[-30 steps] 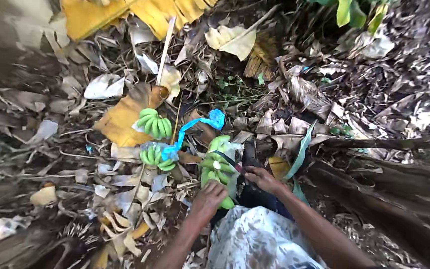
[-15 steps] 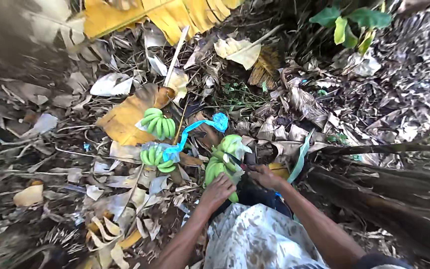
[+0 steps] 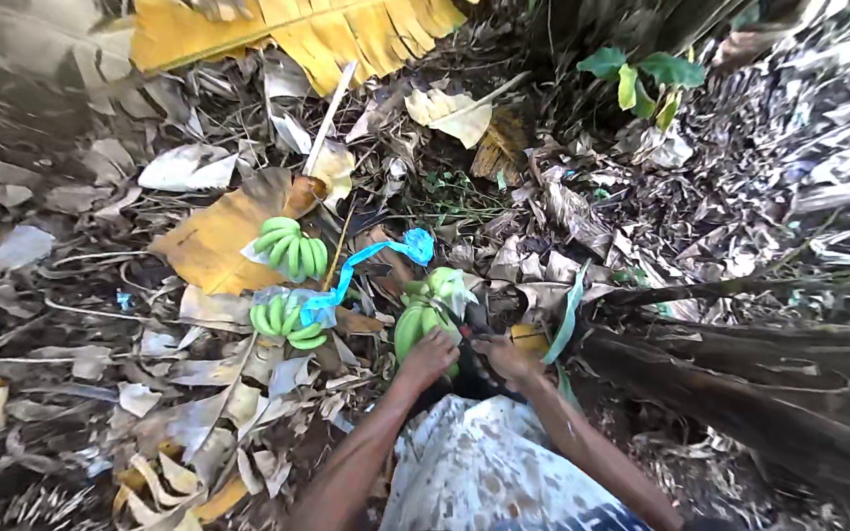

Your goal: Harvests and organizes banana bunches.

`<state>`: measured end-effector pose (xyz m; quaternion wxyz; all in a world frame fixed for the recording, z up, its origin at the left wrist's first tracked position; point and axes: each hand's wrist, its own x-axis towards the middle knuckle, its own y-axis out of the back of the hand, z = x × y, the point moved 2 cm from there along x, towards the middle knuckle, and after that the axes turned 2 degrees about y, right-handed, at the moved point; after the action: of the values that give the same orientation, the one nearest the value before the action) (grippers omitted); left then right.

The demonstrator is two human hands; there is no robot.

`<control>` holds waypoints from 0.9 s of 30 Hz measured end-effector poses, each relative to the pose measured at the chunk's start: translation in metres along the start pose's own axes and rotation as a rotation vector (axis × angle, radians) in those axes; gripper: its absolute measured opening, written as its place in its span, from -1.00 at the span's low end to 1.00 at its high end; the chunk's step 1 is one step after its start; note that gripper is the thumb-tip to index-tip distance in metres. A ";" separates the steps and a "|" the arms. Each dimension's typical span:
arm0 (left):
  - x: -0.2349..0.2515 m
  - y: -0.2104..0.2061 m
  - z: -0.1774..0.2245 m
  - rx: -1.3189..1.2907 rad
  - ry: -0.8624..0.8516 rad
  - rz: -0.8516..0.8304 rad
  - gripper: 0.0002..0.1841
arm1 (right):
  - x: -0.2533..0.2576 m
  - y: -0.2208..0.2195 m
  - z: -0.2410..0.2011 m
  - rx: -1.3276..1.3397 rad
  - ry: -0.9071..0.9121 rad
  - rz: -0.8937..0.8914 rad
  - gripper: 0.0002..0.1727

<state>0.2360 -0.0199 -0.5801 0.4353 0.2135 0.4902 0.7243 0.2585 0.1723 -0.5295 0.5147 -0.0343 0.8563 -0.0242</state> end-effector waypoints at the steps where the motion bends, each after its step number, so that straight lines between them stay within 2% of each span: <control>1: 0.000 0.003 -0.003 0.013 0.002 0.003 -0.77 | 0.009 -0.002 -0.006 0.005 0.048 0.053 -0.62; 5: -0.011 0.008 0.005 0.025 -0.004 0.071 -0.79 | 0.018 0.018 -0.025 -0.214 0.169 0.236 -0.54; 8: -0.020 0.009 0.007 0.000 0.008 0.113 -0.79 | -0.010 0.030 -0.015 -0.301 0.121 0.269 -0.56; 12: -0.018 0.008 0.004 -0.013 0.019 0.125 -0.80 | -0.034 0.019 0.006 -0.466 -0.015 0.181 -0.58; 18: -0.016 0.009 0.000 -0.025 0.040 0.094 -0.79 | 0.002 -0.013 -0.004 -0.478 -0.047 0.118 -0.58; 21: -0.022 0.007 -0.002 -0.059 0.096 0.092 -0.75 | 0.005 -0.026 -0.014 -0.569 -0.048 0.070 -0.59; 24: -0.035 0.009 -0.009 -0.101 0.152 0.146 -0.75 | -0.019 -0.025 -0.040 -0.768 -0.071 0.008 -0.55; 27: -0.060 0.014 -0.025 -0.186 0.272 0.240 -0.75 | -0.045 -0.022 -0.068 -0.950 0.045 0.051 -0.58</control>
<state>0.2439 -0.0856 -0.5715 0.2935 0.1293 0.4466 0.8353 0.2198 0.1544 -0.4566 0.4237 -0.2443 0.7843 0.3817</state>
